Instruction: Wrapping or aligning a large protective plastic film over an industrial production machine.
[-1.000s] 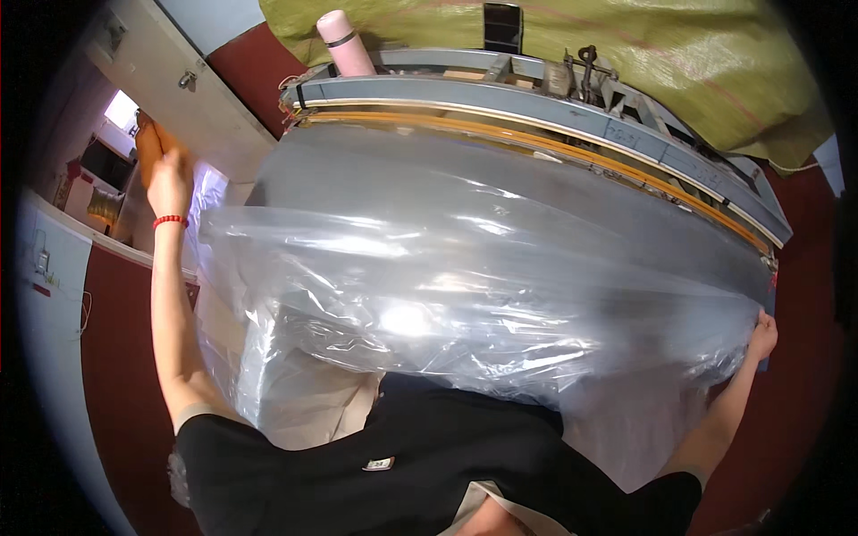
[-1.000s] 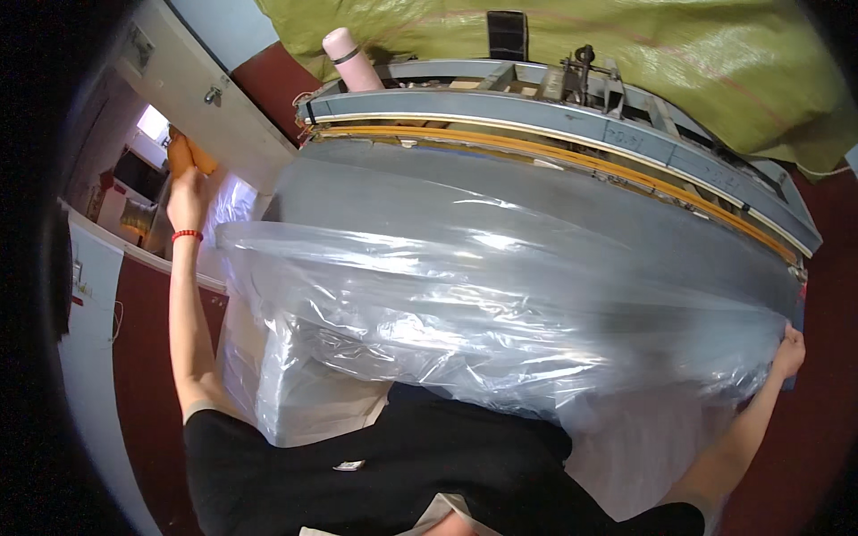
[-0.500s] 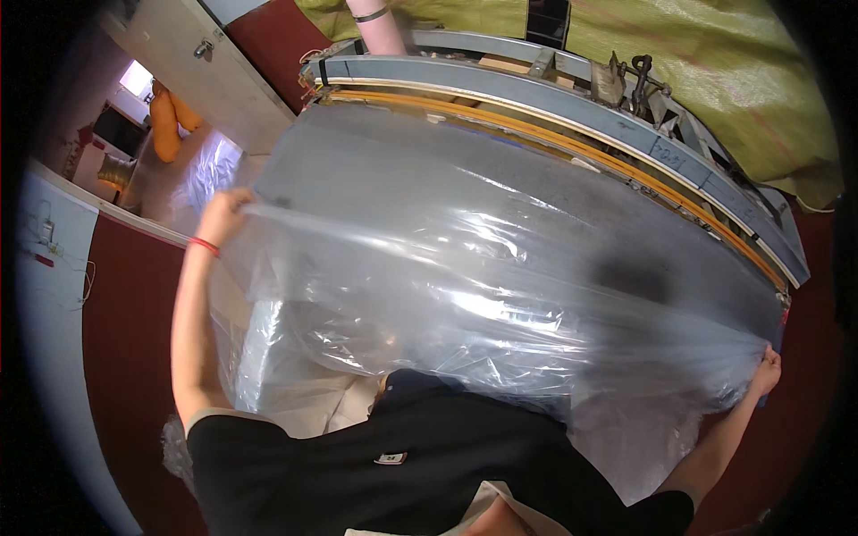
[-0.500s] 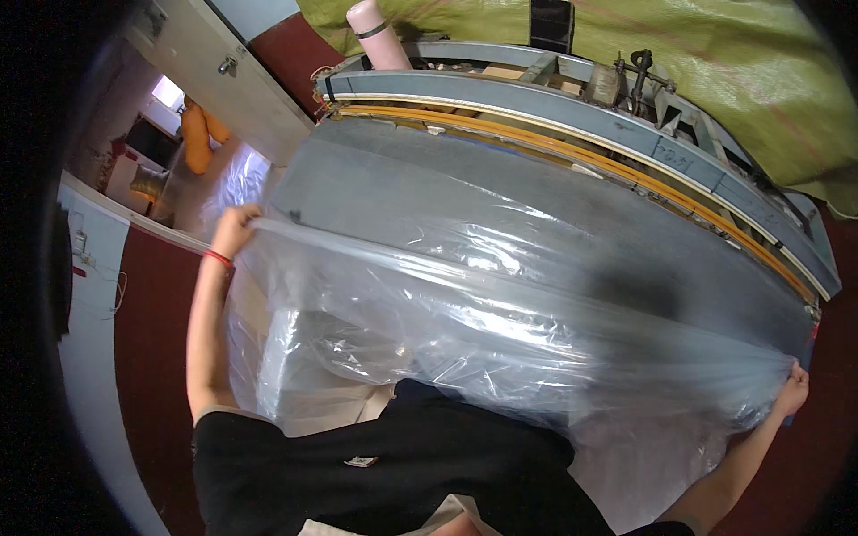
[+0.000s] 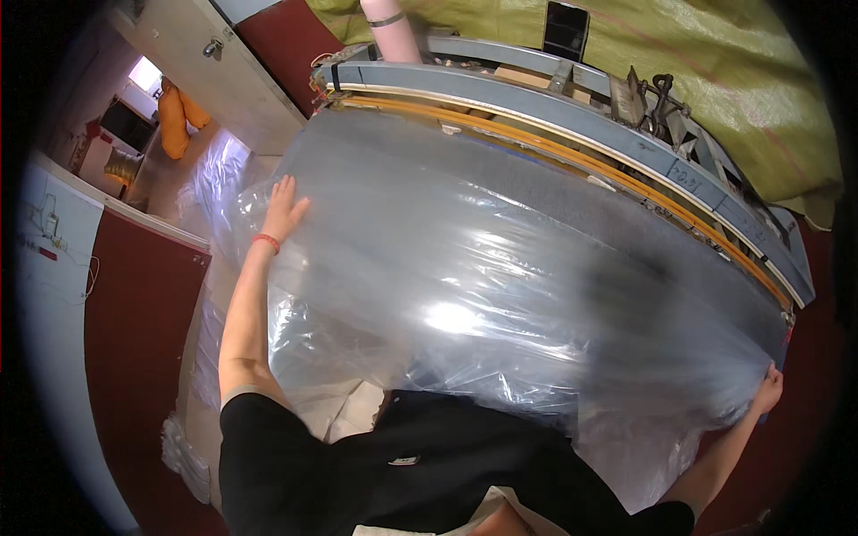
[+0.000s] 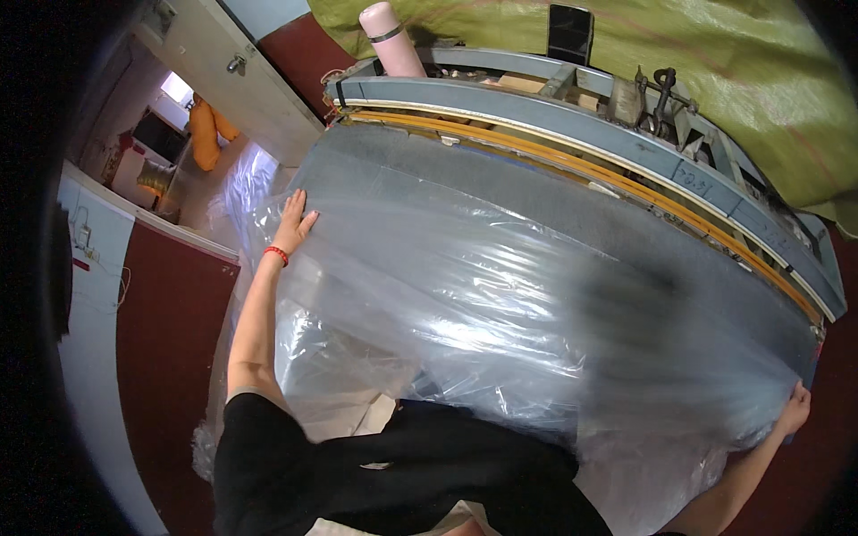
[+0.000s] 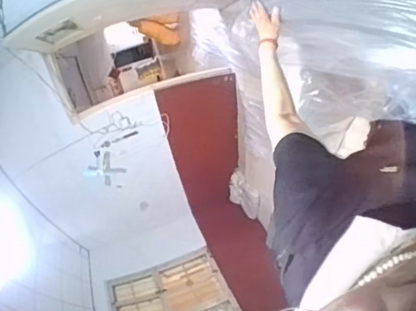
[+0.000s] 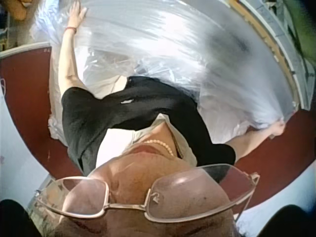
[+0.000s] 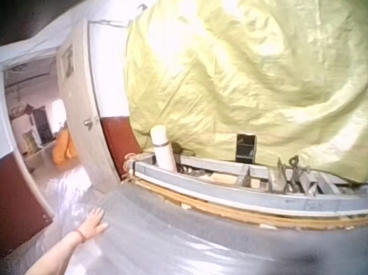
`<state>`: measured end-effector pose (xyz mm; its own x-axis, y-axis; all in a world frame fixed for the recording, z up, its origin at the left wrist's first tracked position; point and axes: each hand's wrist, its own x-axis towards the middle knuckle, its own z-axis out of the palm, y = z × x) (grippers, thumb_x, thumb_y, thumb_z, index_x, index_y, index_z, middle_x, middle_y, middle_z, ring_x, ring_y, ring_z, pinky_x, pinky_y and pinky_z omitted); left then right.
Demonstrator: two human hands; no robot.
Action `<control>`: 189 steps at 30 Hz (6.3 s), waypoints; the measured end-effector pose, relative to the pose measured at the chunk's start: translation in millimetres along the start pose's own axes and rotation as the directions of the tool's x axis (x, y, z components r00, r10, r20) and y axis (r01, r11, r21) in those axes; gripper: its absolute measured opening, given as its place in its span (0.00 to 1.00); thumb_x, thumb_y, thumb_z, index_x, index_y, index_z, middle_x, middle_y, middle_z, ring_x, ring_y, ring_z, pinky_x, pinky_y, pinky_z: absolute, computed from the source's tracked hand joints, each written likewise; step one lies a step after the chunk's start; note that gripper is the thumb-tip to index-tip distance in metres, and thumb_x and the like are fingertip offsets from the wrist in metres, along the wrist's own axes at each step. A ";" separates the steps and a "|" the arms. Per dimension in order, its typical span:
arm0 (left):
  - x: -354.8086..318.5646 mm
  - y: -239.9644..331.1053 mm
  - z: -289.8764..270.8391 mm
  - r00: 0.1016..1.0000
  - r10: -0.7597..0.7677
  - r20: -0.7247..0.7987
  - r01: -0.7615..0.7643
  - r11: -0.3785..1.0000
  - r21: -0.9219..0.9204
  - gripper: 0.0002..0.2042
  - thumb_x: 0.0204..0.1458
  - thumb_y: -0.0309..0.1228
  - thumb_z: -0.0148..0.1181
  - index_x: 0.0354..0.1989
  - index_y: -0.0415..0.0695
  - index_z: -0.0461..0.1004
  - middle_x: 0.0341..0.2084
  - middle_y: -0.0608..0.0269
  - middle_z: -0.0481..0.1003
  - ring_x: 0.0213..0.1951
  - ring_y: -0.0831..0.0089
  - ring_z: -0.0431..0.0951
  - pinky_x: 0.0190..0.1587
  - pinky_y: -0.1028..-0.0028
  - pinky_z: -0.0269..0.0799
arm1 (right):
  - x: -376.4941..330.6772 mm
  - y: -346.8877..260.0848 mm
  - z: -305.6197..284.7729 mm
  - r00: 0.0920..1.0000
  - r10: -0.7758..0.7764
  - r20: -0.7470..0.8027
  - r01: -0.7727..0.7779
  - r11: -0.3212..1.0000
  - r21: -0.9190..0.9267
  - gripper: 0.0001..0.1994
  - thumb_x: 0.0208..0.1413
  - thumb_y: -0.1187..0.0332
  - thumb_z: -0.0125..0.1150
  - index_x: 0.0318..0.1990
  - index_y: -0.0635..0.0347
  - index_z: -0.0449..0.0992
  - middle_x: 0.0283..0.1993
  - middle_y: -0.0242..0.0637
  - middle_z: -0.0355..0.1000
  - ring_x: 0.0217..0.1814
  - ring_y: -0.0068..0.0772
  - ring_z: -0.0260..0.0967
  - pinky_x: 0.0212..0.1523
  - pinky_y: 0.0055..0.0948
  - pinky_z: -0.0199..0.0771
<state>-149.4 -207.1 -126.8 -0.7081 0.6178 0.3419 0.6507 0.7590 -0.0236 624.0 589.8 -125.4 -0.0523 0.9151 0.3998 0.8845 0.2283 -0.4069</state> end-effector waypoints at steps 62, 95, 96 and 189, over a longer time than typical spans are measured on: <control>218.4 131.2 97.2 0.868 -0.492 -0.071 0.029 0.193 -0.981 0.08 0.50 0.29 0.52 0.21 0.48 0.62 0.15 0.77 0.58 0.18 0.87 0.54 0.20 0.85 0.49 | 68.3 -102.7 83.7 0.922 0.190 -0.338 0.031 0.833 0.553 0.10 0.46 0.65 0.59 0.25 0.62 0.67 0.21 0.31 0.66 0.24 0.22 0.62 0.29 0.23 0.63; 55.2 240.7 -125.5 0.998 0.042 -0.036 -0.044 0.198 -0.979 0.02 0.49 0.23 0.50 0.30 0.42 0.67 0.26 0.68 0.69 0.29 0.82 0.68 0.32 0.82 0.63 | -62.6 -220.7 -91.6 0.831 -0.162 -0.532 0.314 0.926 0.209 0.13 0.52 0.66 0.48 0.43 0.61 0.71 0.46 0.41 0.68 0.47 0.34 0.65 0.49 0.29 0.62; 46.8 240.6 -131.8 0.998 0.043 -0.036 -0.044 0.206 -0.978 0.01 0.49 0.23 0.50 0.30 0.41 0.67 0.26 0.67 0.69 0.29 0.81 0.68 0.33 0.82 0.63 | -85.1 -285.5 -86.9 0.890 -0.166 -0.425 0.366 0.817 0.447 0.13 0.52 0.66 0.48 0.44 0.60 0.71 0.47 0.39 0.68 0.48 0.33 0.64 0.50 0.29 0.61; 36.2 341.8 -64.5 0.829 0.558 0.034 -0.505 0.774 -0.383 0.26 0.46 0.42 0.53 0.51 0.38 0.61 0.54 0.50 0.57 0.54 0.52 0.57 0.54 0.63 0.55 | -13.6 -31.5 -30.7 0.938 0.310 -0.153 -0.345 0.850 -0.398 0.15 0.52 0.56 0.43 0.40 0.54 0.68 0.39 0.44 0.70 0.42 0.50 0.67 0.37 0.46 0.67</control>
<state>65.0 61.4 -61.9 -0.2336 0.9426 0.2385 0.9659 0.1968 0.1685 611.1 559.9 -92.8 0.2957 0.8788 0.3744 0.9543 -0.2543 -0.1567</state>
